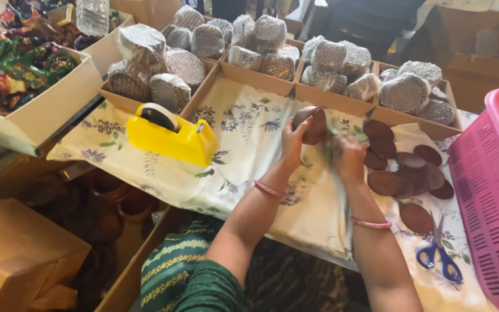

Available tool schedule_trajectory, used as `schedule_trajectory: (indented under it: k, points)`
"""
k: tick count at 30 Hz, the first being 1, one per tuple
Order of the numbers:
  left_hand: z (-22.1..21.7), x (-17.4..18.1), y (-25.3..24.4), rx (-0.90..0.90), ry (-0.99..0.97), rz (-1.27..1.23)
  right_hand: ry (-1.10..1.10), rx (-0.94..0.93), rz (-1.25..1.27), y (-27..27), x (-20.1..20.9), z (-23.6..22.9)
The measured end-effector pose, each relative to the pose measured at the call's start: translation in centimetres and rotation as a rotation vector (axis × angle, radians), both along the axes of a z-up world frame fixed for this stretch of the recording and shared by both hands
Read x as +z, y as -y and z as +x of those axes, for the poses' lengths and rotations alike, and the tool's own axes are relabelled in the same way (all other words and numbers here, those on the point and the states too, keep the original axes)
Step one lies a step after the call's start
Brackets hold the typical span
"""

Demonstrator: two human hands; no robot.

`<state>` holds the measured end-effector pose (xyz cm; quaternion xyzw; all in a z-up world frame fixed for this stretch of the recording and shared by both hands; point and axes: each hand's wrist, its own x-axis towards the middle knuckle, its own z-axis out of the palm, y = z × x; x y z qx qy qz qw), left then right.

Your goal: Cleaning and smoothing small clay bowls or lamps using a cloth and organizing them into boxes.

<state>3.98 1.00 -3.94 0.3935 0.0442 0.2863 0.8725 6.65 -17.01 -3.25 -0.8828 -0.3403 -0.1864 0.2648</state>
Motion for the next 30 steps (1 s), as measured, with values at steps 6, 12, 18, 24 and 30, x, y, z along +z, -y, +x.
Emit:
schedule_trajectory:
  k: [6,12,18,24,30]
  points:
    - [1.0,-1.4,0.8,-0.236,-0.001,-0.023,0.514,0.166,0.285,-1.6,4.8,-5.8]
    - [-0.3,-1.9,-0.8,-0.531,-0.02,-0.107,0.485,0.456,0.122,-5.4,7.5,-9.5]
    - [-1.5,0.5,0.6,-0.801,0.195,-0.48,0.37,0.202,0.069,-4.6,4.4,-6.3]
    - [-1.9,1.8,-0.1,-0.39,0.021,-0.146,0.5,-0.06,0.207,-4.0,6.7,-7.5]
    - [-2.0,2.1,-0.3,-0.307,0.133,-0.204,-0.132,0.063,0.561,-4.2,3.8,-5.1]
